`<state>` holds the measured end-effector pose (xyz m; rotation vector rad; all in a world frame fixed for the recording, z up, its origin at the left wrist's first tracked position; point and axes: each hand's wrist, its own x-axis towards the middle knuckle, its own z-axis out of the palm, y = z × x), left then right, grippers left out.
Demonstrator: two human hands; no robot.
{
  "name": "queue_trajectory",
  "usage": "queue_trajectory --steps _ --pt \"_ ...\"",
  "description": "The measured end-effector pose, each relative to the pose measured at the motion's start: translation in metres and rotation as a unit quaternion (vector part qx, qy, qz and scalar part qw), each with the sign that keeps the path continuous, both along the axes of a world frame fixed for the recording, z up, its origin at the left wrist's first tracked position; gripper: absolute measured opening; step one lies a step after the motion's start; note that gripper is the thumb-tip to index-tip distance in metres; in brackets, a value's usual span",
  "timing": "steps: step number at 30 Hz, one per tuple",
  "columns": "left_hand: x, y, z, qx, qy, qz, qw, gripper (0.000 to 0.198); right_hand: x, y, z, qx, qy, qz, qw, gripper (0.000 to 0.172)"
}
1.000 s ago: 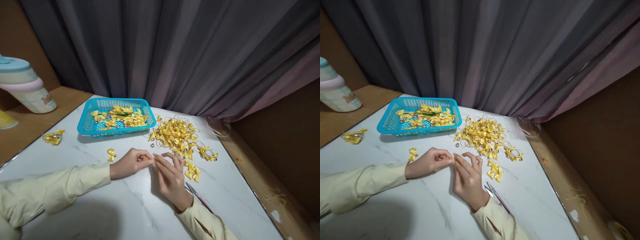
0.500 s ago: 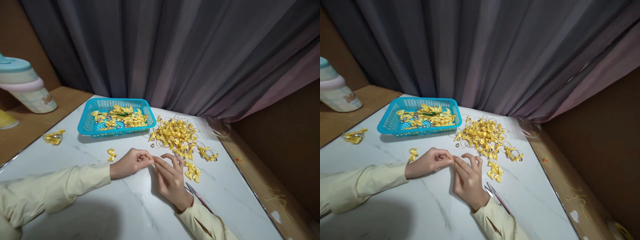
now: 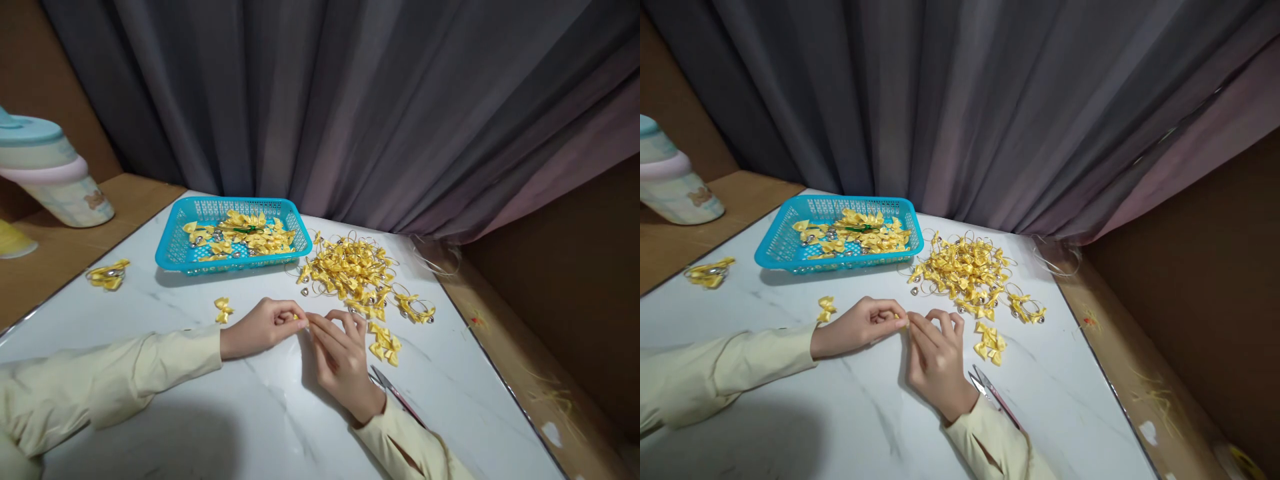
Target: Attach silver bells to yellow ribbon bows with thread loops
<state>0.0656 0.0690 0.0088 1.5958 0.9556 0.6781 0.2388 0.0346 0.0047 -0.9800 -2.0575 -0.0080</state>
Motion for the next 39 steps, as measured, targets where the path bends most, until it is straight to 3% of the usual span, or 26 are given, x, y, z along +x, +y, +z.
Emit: queue_trajectory --steps 19,33,39 --pt "0.0005 0.0019 -0.0033 0.054 0.012 0.011 0.998 0.023 -0.0019 0.0008 -0.0024 -0.005 0.026 -0.014 1.0 0.019" --pt "0.0 -0.0065 -0.0098 0.237 0.098 0.039 0.966 0.017 -0.002 0.0008 -0.0065 -0.022 0.026 -0.01 0.999 0.019" --pt "-0.0002 -0.0058 -0.0077 0.196 0.118 0.017 0.973 0.017 -0.0007 0.0013 -0.0064 -0.012 0.013 -0.052 0.998 0.016"
